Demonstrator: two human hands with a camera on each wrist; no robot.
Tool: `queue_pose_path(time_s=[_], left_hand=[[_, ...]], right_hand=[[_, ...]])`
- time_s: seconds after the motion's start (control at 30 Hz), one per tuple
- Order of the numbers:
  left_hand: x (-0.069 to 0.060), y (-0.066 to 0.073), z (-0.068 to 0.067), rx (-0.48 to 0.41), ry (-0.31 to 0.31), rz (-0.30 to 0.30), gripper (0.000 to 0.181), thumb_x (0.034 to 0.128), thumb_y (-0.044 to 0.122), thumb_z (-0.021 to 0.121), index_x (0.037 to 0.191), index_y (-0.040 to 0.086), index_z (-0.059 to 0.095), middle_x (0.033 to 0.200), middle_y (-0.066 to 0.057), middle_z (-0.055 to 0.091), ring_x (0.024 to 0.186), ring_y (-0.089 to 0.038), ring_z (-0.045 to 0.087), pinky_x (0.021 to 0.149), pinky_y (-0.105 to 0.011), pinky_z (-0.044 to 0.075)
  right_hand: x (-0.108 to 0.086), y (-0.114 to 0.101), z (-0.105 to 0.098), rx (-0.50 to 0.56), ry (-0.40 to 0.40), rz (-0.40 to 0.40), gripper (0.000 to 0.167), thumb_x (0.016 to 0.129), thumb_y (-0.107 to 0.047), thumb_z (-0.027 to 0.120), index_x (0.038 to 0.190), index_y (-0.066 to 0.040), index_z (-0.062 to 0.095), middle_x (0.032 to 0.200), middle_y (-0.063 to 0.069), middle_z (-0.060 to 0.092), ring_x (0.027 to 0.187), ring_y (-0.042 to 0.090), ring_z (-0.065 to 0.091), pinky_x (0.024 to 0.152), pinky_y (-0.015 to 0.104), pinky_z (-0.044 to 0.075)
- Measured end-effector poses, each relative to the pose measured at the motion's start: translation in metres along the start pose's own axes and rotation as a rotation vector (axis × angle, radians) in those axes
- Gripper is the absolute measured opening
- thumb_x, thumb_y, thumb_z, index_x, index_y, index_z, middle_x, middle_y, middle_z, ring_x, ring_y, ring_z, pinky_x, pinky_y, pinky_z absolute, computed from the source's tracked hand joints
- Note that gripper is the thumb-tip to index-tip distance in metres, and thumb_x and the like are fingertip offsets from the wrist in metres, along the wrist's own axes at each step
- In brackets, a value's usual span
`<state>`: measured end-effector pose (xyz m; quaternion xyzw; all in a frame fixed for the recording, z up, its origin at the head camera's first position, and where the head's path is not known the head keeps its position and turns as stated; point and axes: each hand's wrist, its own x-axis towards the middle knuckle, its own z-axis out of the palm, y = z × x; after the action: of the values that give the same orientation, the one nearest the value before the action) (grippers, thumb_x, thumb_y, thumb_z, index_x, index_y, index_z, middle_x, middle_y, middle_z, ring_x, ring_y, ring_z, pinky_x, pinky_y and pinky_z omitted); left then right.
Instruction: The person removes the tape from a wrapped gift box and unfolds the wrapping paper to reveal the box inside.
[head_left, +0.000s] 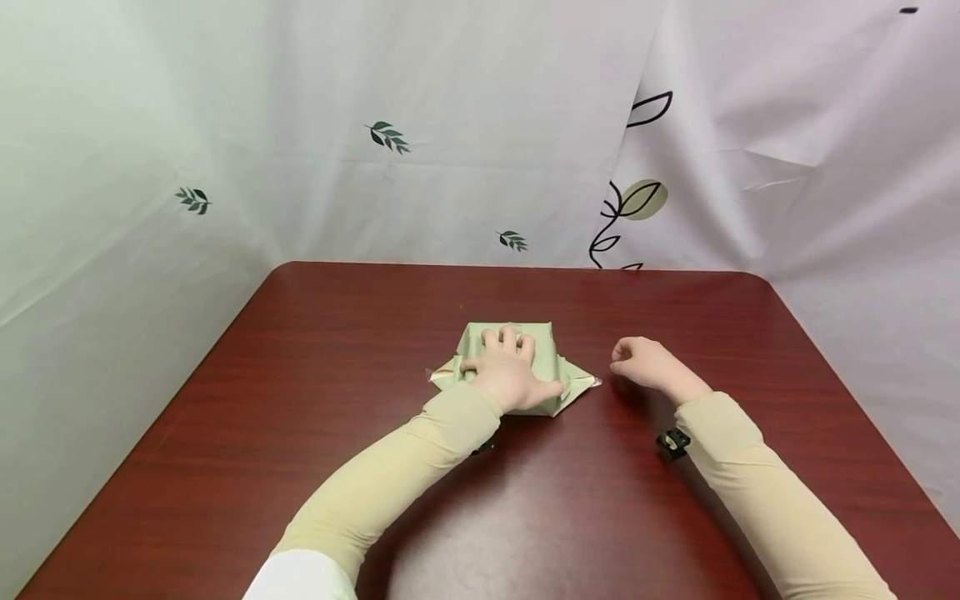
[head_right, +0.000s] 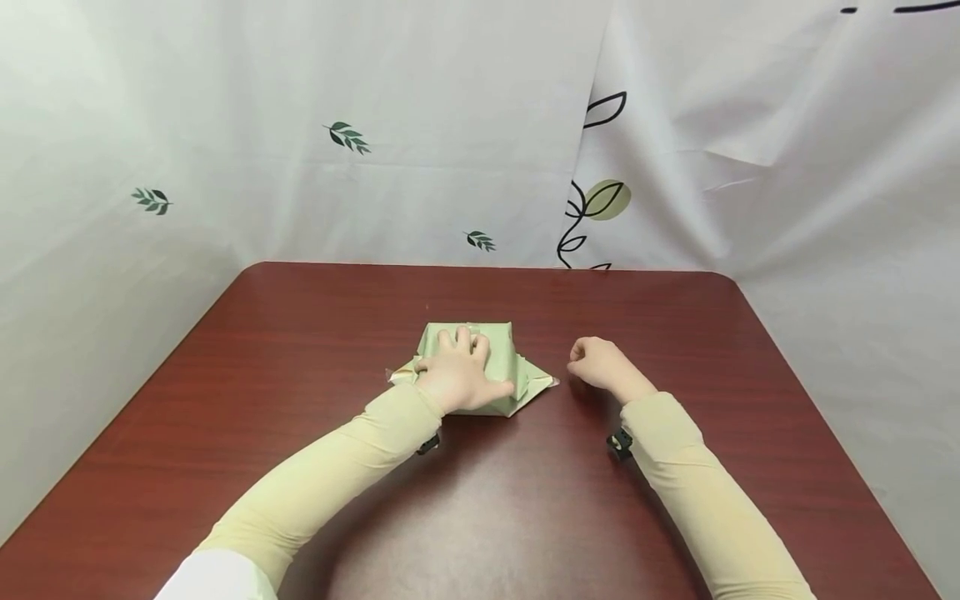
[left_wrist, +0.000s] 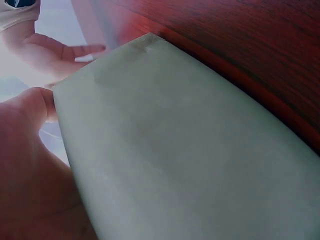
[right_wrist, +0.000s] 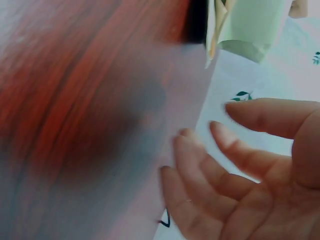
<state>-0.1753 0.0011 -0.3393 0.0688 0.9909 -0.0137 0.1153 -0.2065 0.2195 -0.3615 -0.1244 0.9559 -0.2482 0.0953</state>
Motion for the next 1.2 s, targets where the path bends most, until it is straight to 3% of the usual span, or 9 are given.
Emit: queue_pose_path(time_s=[0.13,0.3,0.57,0.8,0.9,1.03,1.2], left_hand=[[0.000,-0.001,0.000,-0.001,0.003,0.001,0.087,0.0765,0.076,0.044,0.143,0.022,0.031,0.152,-0.007,0.020,0.131,-0.035,0.025,0.073,-0.065,0.044],[-0.001,-0.002,0.000,-0.003,0.012,0.005,0.085,0.0764,0.075,0.045,0.142,0.022,0.033,0.149,-0.007,0.024,0.130,-0.035,0.025,0.075,-0.066,0.044],[-0.007,-0.006,0.002,0.012,0.040,0.037,0.083,0.0812,0.076,0.039,0.142,0.019,0.034,0.146,-0.008,0.028,0.129,-0.036,0.028,0.074,-0.065,0.046],[-0.011,-0.012,0.006,0.021,0.065,0.076,0.081,0.0863,0.074,0.033,0.144,0.017,0.032,0.148,-0.009,0.028,0.131,-0.036,0.029,0.079,-0.063,0.046],[-0.012,-0.019,0.005,0.013,0.059,0.122,0.079,0.0884,0.070,0.036,0.144,0.014,0.033,0.147,-0.012,0.030,0.130,-0.037,0.030,0.080,-0.061,0.047],[-0.015,-0.033,0.000,0.033,0.026,0.238,0.076,0.0918,0.062,0.041,0.146,0.010,0.032,0.145,-0.016,0.031,0.128,-0.038,0.031,0.080,-0.053,0.050],[-0.014,-0.056,-0.010,0.005,-0.029,0.373,0.064,0.0965,0.050,0.043,0.148,0.013,0.033,0.148,-0.015,0.030,0.134,-0.036,0.028,0.095,-0.048,0.045]], right_hand=[[0.002,-0.008,0.002,0.048,0.085,-0.032,0.016,0.087,-0.017,0.060,0.091,-0.001,0.060,0.090,0.015,0.063,0.083,0.027,0.057,0.075,0.040,0.045],[0.005,-0.025,0.011,0.124,0.152,-0.089,0.019,0.088,-0.023,0.064,0.094,-0.005,0.061,0.087,0.009,0.064,0.080,0.021,0.056,0.072,0.033,0.043],[0.012,-0.047,0.023,0.230,0.136,-0.190,0.025,0.087,-0.022,0.068,0.107,-0.007,0.064,0.102,0.011,0.068,0.090,0.022,0.062,0.077,0.036,0.049],[0.017,-0.055,0.028,0.232,0.102,-0.263,0.026,0.085,-0.015,0.069,0.107,-0.002,0.064,0.102,0.015,0.066,0.092,0.027,0.063,0.078,0.041,0.050],[0.019,-0.056,0.029,0.222,0.103,-0.280,0.026,0.084,-0.014,0.070,0.107,-0.002,0.064,0.100,0.015,0.066,0.091,0.027,0.063,0.080,0.042,0.049],[0.020,-0.057,0.028,0.211,0.103,-0.281,0.026,0.084,-0.014,0.070,0.107,-0.002,0.064,0.098,0.014,0.066,0.090,0.026,0.063,0.079,0.041,0.049],[0.021,-0.057,0.026,0.191,0.094,-0.264,0.027,0.084,-0.016,0.070,0.107,-0.003,0.064,0.097,0.013,0.066,0.089,0.025,0.063,0.079,0.041,0.049]])
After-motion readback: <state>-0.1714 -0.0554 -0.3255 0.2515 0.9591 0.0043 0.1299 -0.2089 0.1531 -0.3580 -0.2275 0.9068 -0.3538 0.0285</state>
